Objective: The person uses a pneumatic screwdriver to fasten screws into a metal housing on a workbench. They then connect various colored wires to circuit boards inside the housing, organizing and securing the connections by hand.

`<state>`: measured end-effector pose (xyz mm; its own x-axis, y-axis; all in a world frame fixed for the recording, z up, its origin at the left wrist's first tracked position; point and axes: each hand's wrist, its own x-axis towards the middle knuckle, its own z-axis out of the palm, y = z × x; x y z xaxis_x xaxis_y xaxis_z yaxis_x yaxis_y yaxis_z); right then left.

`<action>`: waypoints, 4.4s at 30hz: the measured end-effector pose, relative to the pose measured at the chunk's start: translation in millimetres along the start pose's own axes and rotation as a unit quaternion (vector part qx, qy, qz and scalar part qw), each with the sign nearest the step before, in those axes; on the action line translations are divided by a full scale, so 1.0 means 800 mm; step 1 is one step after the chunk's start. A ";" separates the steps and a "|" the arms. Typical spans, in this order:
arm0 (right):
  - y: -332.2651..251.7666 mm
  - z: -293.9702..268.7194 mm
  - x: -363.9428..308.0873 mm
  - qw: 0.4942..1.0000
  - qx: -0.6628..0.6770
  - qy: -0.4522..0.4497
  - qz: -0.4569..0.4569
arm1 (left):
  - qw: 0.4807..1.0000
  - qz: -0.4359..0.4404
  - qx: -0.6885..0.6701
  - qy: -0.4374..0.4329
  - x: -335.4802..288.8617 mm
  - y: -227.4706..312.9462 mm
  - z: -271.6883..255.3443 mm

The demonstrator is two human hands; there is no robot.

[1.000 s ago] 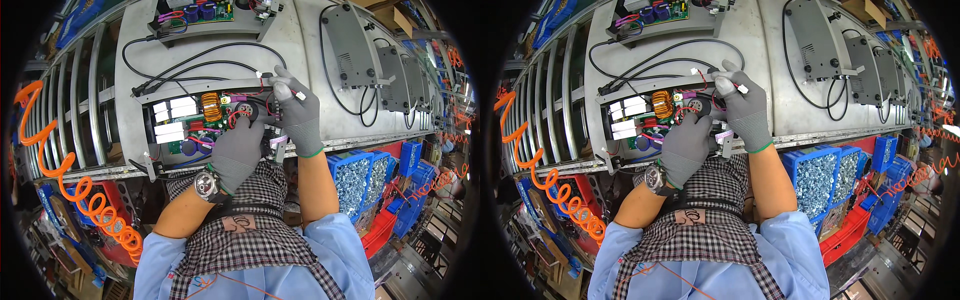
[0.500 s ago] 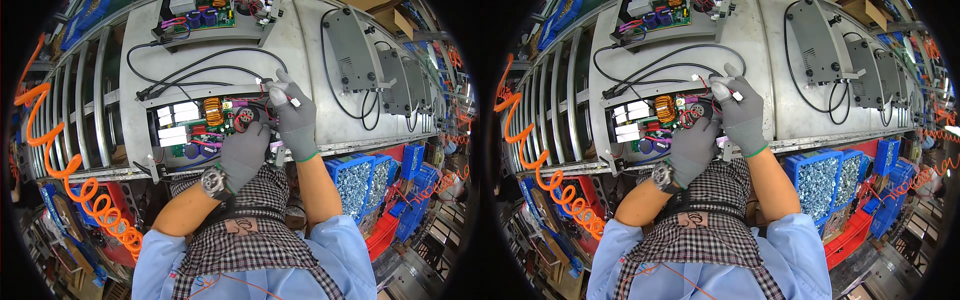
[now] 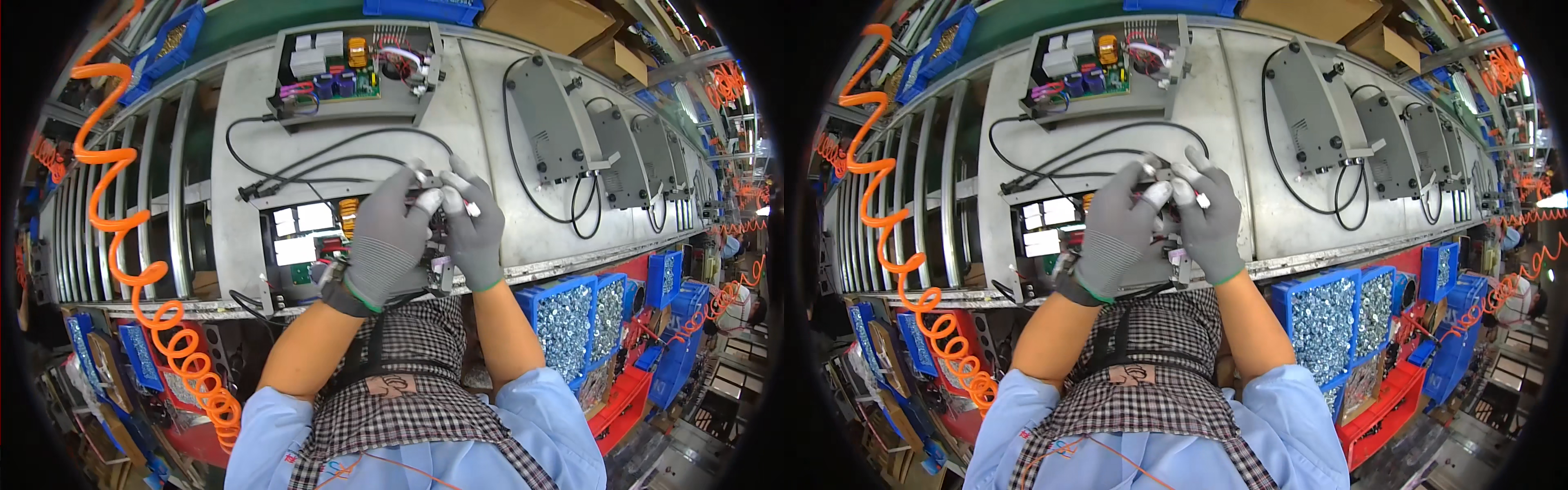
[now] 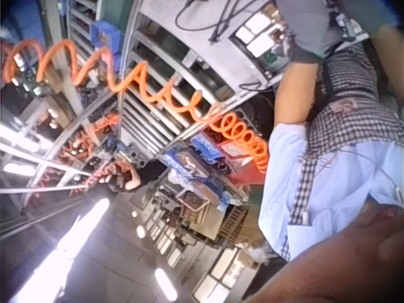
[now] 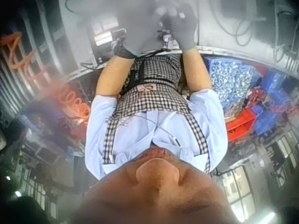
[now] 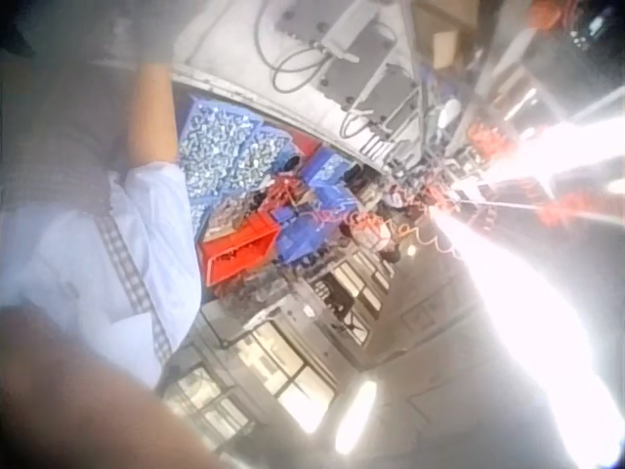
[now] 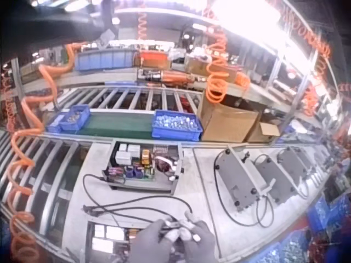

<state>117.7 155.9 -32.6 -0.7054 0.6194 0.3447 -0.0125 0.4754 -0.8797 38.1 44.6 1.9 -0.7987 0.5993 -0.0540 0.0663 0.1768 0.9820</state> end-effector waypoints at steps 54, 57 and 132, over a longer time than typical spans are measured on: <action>0.008 0.014 0.023 0.972 0.098 -0.136 0.166 | 0.926 0.204 0.298 -0.110 -0.040 -0.032 -0.008; 0.011 -0.004 0.025 0.987 -0.076 -0.136 0.039 | 0.954 0.186 0.232 -0.045 -0.025 -0.017 -0.007; -0.009 0.028 -0.012 0.996 0.004 -0.090 -0.023 | 0.802 0.317 0.454 -0.226 -0.037 -0.049 -0.070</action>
<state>108.6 132.4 -36.6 -0.8195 0.4751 0.3206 -0.0522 0.4952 -0.8672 25.6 -23.3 -24.6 -0.1478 0.9789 0.1413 0.9445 0.0974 0.3137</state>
